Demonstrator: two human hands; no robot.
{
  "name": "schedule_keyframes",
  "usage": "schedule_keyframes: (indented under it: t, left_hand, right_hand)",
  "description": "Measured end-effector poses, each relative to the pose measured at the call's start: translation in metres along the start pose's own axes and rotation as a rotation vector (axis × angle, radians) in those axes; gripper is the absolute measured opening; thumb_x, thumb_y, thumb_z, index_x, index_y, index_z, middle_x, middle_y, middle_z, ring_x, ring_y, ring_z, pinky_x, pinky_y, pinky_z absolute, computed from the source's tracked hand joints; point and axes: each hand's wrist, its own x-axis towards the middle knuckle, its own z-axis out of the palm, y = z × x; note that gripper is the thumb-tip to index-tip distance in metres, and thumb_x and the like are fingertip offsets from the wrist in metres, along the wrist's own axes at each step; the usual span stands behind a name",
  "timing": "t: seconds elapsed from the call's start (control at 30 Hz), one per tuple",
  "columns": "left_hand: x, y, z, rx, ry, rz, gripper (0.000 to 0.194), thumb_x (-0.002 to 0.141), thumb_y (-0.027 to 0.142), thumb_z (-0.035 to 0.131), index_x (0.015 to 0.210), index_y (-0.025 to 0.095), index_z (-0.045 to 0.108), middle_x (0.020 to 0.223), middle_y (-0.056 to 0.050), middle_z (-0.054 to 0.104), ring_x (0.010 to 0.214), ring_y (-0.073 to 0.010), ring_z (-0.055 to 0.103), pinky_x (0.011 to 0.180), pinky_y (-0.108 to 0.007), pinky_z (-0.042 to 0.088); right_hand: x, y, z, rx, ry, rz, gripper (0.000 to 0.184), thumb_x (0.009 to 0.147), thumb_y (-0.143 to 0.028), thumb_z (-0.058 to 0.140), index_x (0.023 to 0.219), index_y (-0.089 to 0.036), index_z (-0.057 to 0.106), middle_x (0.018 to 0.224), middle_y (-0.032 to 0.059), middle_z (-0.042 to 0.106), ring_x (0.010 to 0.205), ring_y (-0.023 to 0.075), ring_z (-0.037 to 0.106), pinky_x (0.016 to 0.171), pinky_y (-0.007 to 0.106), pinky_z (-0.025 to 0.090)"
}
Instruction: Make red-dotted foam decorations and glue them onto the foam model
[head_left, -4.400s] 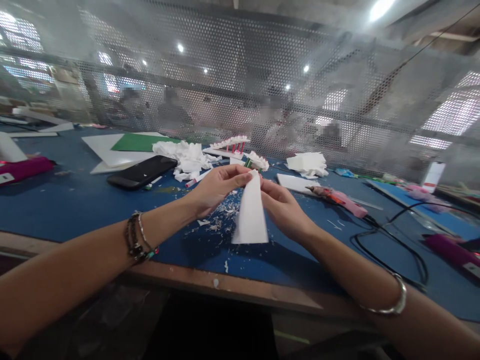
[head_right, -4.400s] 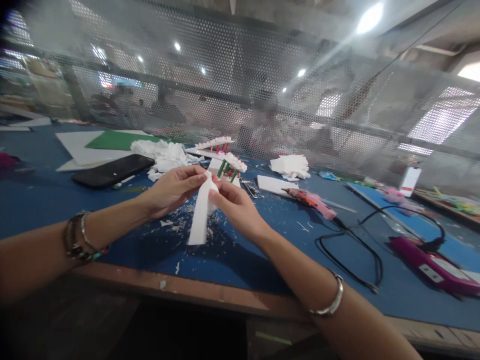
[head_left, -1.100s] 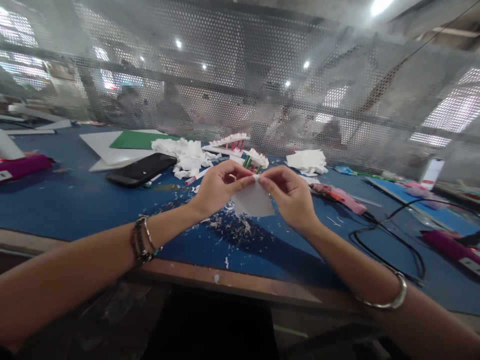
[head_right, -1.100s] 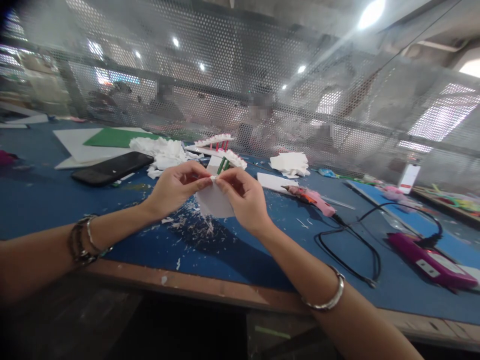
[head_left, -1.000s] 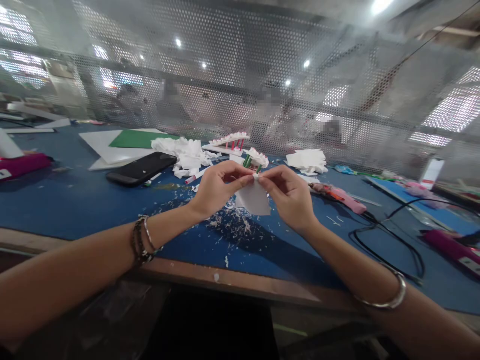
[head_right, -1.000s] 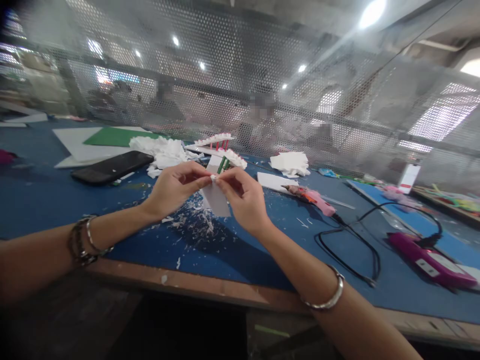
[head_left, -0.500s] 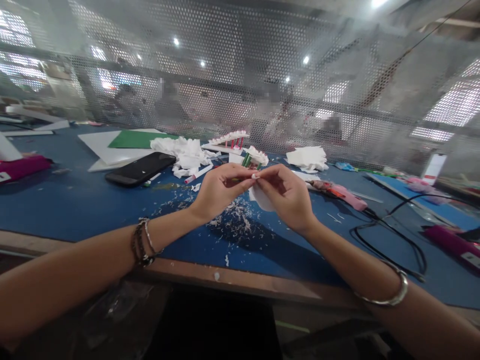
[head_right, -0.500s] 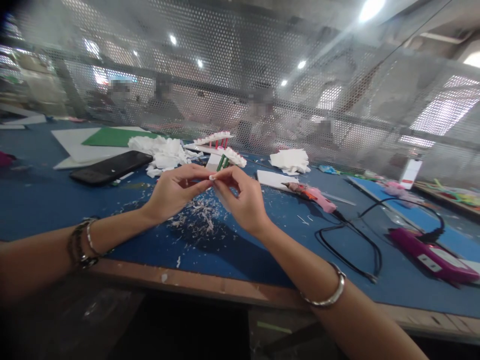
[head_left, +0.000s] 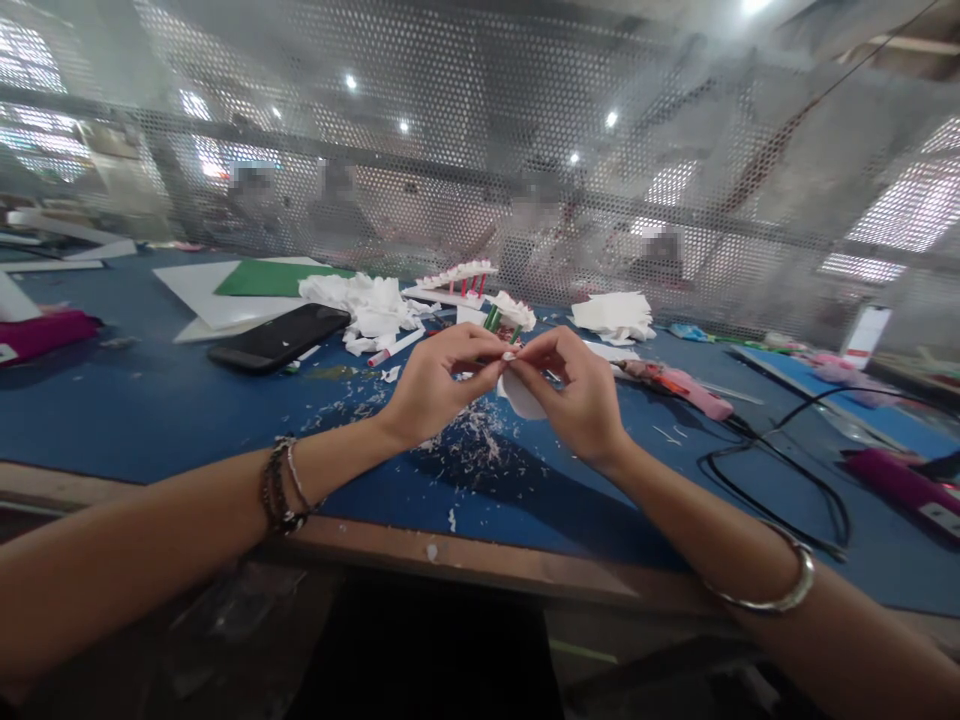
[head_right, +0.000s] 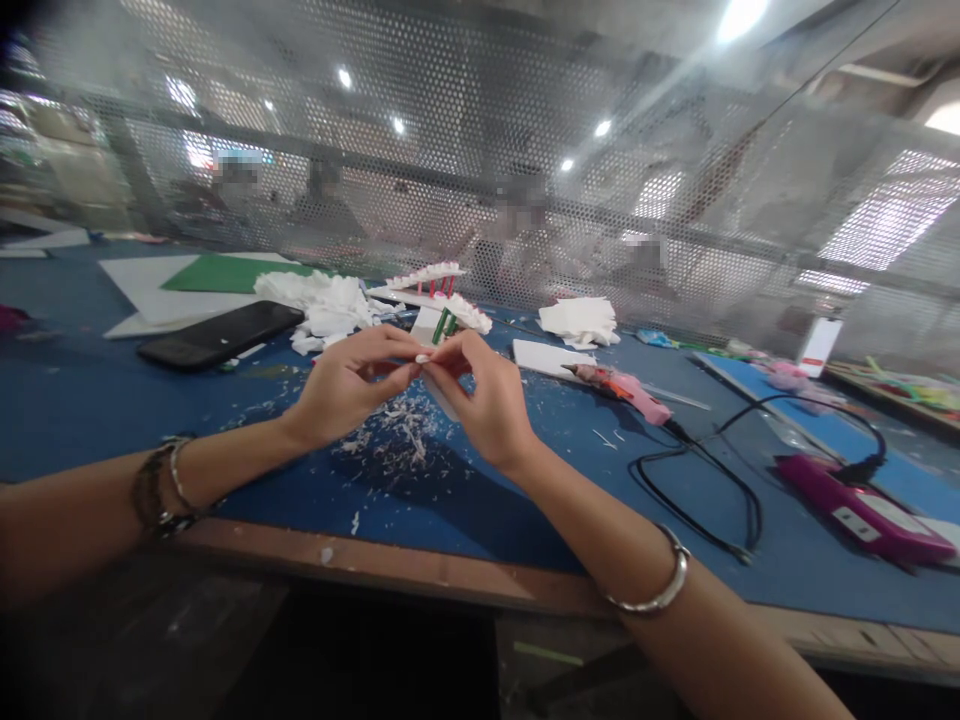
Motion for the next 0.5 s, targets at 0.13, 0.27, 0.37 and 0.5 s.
schedule_keyframes:
  t: [0.13, 0.27, 0.37, 0.5]
  left_hand:
    - [0.0011, -0.0005, -0.0009, -0.035, -0.013, -0.006, 0.013, 0.073, 0.019, 0.055, 0.081, 0.017, 0.065, 0.084, -0.006, 0.060, 0.078, -0.0124, 0.056, 0.064, -0.021, 0.046]
    - [0.0023, -0.0034, -0.0016, -0.077, -0.031, -0.053, 0.011, 0.072, 0.023, 0.057, 0.078, 0.017, 0.064, 0.082, -0.005, 0.061, 0.076, -0.0122, 0.056, 0.065, -0.022, 0.046]
    - [0.0044, -0.0051, -0.0017, -0.134, -0.042, -0.129, 0.013, 0.072, 0.024, 0.056, 0.078, 0.016, 0.064, 0.079, -0.005, 0.062, 0.074, -0.0121, 0.056, 0.065, -0.023, 0.046]
    - [0.0065, -0.0043, -0.0021, -0.161, -0.041, -0.250, 0.013, 0.072, 0.023, 0.055, 0.075, 0.016, 0.065, 0.073, -0.004, 0.063, 0.067, -0.0116, 0.056, 0.061, -0.022, 0.047]
  right_hand:
    - [0.0015, -0.0002, -0.0013, 0.056, -0.032, 0.021, 0.007, 0.076, -0.024, 0.053, 0.072, -0.020, 0.048, 0.067, -0.0030, 0.055, 0.063, 0.0087, 0.052, 0.060, 0.024, 0.043]
    - [0.0031, 0.0003, -0.0016, 0.140, -0.053, 0.098, 0.009, 0.073, -0.024, 0.054, 0.070, -0.020, 0.046, 0.064, -0.0040, 0.053, 0.059, 0.0082, 0.051, 0.055, 0.023, 0.042]
    - [0.0035, 0.0009, -0.0015, 0.180, -0.040, 0.113, 0.009, 0.073, -0.023, 0.054, 0.073, -0.020, 0.046, 0.065, -0.0036, 0.052, 0.060, 0.0083, 0.052, 0.055, 0.023, 0.042]
    - [0.0027, 0.0000, -0.0021, 0.080, -0.099, 0.009, 0.012, 0.073, -0.024, 0.055, 0.083, -0.021, 0.048, 0.071, -0.0026, 0.054, 0.066, 0.0095, 0.053, 0.061, 0.024, 0.044]
